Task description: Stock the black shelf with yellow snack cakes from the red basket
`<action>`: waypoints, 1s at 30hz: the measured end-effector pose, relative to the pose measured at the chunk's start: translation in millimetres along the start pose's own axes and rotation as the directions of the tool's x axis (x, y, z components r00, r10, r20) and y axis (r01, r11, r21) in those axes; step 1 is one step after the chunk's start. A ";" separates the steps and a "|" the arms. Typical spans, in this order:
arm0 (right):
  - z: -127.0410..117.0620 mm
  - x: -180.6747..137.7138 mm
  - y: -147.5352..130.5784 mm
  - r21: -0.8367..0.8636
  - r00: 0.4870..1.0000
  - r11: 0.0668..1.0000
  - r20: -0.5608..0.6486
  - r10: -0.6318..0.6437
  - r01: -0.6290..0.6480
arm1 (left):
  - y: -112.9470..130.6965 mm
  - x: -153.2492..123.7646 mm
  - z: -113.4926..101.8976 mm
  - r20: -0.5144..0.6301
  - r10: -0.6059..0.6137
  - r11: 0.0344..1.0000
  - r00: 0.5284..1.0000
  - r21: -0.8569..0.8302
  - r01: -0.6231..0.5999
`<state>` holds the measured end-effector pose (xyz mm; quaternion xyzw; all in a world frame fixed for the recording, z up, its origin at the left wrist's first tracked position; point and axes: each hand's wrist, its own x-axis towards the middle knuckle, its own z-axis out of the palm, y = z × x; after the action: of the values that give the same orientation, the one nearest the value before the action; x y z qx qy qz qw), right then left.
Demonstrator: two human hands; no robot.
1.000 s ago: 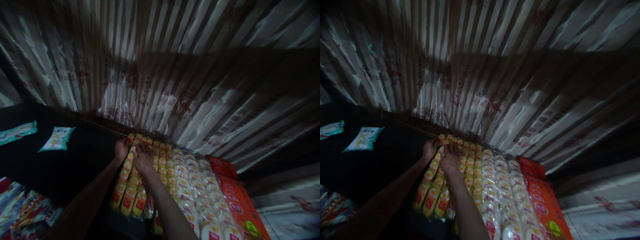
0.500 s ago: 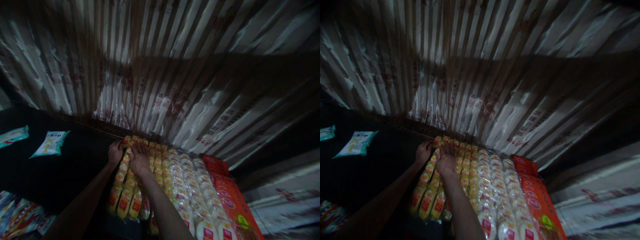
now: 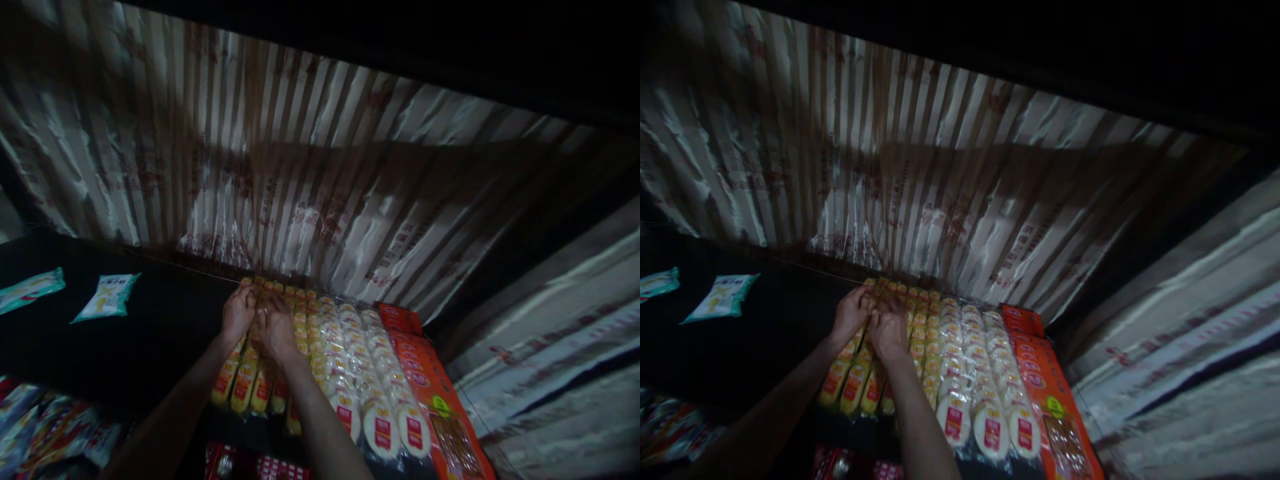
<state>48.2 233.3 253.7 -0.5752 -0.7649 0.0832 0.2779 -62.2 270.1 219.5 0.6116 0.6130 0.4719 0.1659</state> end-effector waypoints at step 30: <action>3.7 -289.6 26.1 0.199 0.838 0.867 0.424 0.343 -0.456 | 8.0 -297.1 23.5 0.739 -0.245 0.945 0.627 0.039 0.324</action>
<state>121.3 -25.7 143.6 -0.6492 -0.6439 0.3603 0.1847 19.4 8.2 102.9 0.6356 0.5589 0.1829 0.5002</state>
